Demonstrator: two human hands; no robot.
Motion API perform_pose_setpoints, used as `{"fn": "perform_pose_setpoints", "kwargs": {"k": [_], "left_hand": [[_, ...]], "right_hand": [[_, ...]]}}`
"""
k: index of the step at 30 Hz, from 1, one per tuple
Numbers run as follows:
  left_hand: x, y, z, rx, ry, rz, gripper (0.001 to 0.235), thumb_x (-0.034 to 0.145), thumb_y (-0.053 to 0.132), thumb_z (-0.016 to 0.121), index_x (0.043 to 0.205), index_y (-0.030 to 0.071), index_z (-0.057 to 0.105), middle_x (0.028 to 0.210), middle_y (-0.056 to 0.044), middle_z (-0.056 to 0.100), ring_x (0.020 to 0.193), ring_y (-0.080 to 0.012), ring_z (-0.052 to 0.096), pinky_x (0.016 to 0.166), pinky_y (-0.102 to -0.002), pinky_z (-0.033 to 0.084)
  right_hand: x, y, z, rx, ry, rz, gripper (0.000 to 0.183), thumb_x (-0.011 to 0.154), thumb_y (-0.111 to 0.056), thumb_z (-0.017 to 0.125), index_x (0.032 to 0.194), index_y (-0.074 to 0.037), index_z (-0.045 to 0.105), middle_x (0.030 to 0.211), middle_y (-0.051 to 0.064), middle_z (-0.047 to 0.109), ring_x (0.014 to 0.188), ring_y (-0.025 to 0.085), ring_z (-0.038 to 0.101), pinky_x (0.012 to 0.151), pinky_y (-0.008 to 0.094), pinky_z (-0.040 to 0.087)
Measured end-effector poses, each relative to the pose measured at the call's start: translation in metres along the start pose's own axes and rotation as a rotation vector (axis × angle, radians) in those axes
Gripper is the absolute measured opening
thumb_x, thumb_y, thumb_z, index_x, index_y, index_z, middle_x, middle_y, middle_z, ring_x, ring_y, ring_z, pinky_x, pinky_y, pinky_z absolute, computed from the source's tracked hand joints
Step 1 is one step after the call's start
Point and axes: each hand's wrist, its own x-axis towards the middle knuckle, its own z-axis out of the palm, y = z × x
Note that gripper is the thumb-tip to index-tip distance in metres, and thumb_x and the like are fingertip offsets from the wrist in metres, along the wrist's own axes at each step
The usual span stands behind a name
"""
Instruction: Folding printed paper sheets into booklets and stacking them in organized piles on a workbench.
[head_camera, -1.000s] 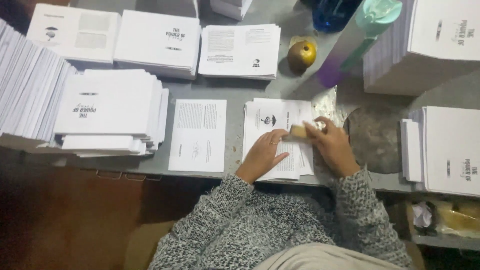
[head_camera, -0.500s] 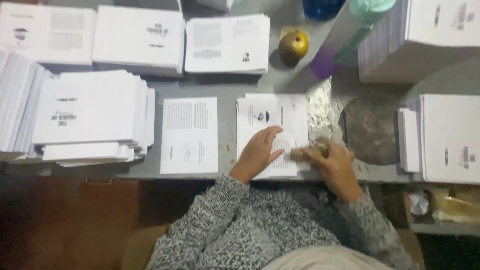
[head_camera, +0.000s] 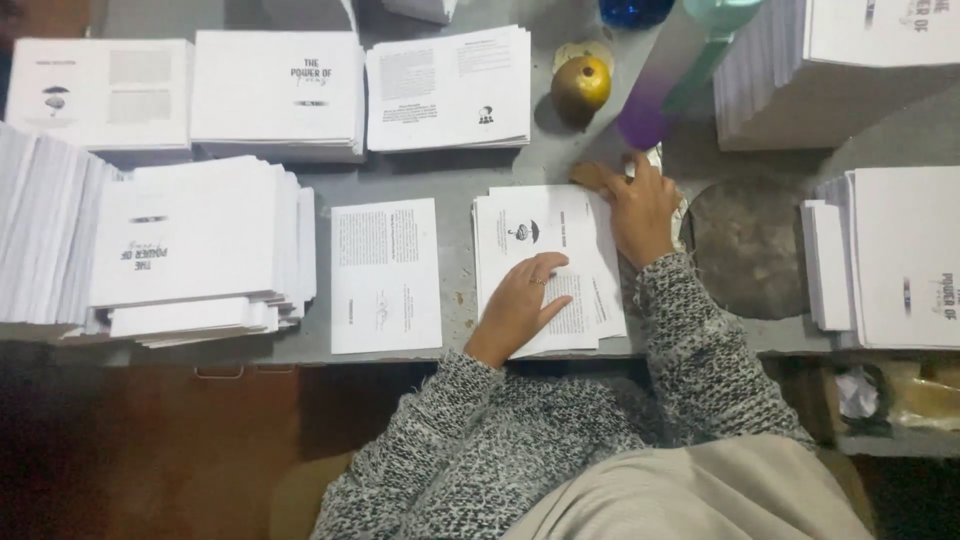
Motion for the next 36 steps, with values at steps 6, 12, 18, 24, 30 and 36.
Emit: {"fn": "perform_pose_setpoints", "kwargs": {"k": [6, 12, 18, 24, 30, 36], "left_hand": [[-0.006, 0.011, -0.009, -0.020, 0.120, 0.008, 0.050, 0.097, 0.021, 0.068, 0.139, 0.004, 0.046, 0.125, -0.016, 0.060, 0.117, -0.0327, 0.065, 0.110, -0.046, 0.048], [-0.025, 0.020, -0.029, -0.169, 0.519, 0.053, 0.019, 0.104, 0.003, 0.056, 0.120, 0.011, 0.062, 0.112, 0.000, 0.067, 0.103, -0.0198, 0.071, 0.096, -0.034, 0.057], [-0.106, -0.003, -0.084, 0.165, 0.896, -0.529, 0.015, 0.095, 0.006, 0.069, 0.110, 0.010, 0.070, 0.111, -0.010, 0.072, 0.109, -0.0273, 0.066, 0.096, -0.044, 0.050], [-0.185, -0.037, -0.083, 0.108, 0.876, -1.332, 0.126, 0.071, 0.041, 0.093, 0.158, -0.006, 0.016, 0.161, -0.035, 0.014, 0.146, -0.0554, 0.022, 0.117, -0.071, 0.020], [-0.202, -0.027, -0.053, -0.835, 1.232, -1.189, 0.097, 0.080, 0.014, 0.089, 0.152, -0.008, 0.027, 0.150, -0.035, 0.032, 0.138, -0.0453, 0.041, 0.101, -0.055, 0.051], [-0.164, 0.050, -0.030, -0.309, 1.333, -0.545, 0.041, 0.094, 0.011, 0.067, 0.131, 0.001, 0.052, 0.135, -0.019, 0.061, 0.118, -0.0334, 0.066, 0.089, -0.037, 0.065]], "right_hand": [[-0.019, 0.001, 0.018, -0.096, 0.359, -0.113, 0.029, 0.107, -0.024, 0.063, 0.131, -0.008, 0.066, 0.151, 0.023, 0.050, 0.143, 0.039, 0.040, 0.111, 0.053, 0.025], [-0.110, -0.089, -0.020, 0.168, 0.142, -0.165, 0.044, 0.100, -0.030, 0.063, 0.141, -0.012, 0.061, 0.145, 0.020, 0.057, 0.133, 0.038, 0.056, 0.111, 0.047, 0.044], [-0.132, -0.099, -0.018, 0.033, -0.030, -0.156, 0.060, 0.099, -0.052, 0.053, 0.149, -0.018, 0.054, 0.156, 0.020, 0.049, 0.147, 0.039, 0.043, 0.120, 0.056, 0.033], [-0.134, -0.093, -0.007, 0.086, -0.065, -0.125, 0.057, 0.098, -0.054, 0.052, 0.147, -0.025, 0.056, 0.160, 0.015, 0.047, 0.150, 0.037, 0.041, 0.123, 0.056, 0.028], [-0.140, -0.085, -0.012, 0.283, 0.070, -0.126, 0.049, 0.101, -0.035, 0.057, 0.147, -0.018, 0.055, 0.156, 0.010, 0.050, 0.151, 0.031, 0.038, 0.126, 0.051, 0.022], [-0.140, -0.097, -0.046, 0.706, 0.332, 0.010, 0.032, 0.110, -0.010, 0.043, 0.126, 0.006, 0.065, 0.129, 0.023, 0.068, 0.130, 0.039, 0.061, 0.115, 0.052, 0.048]]}}
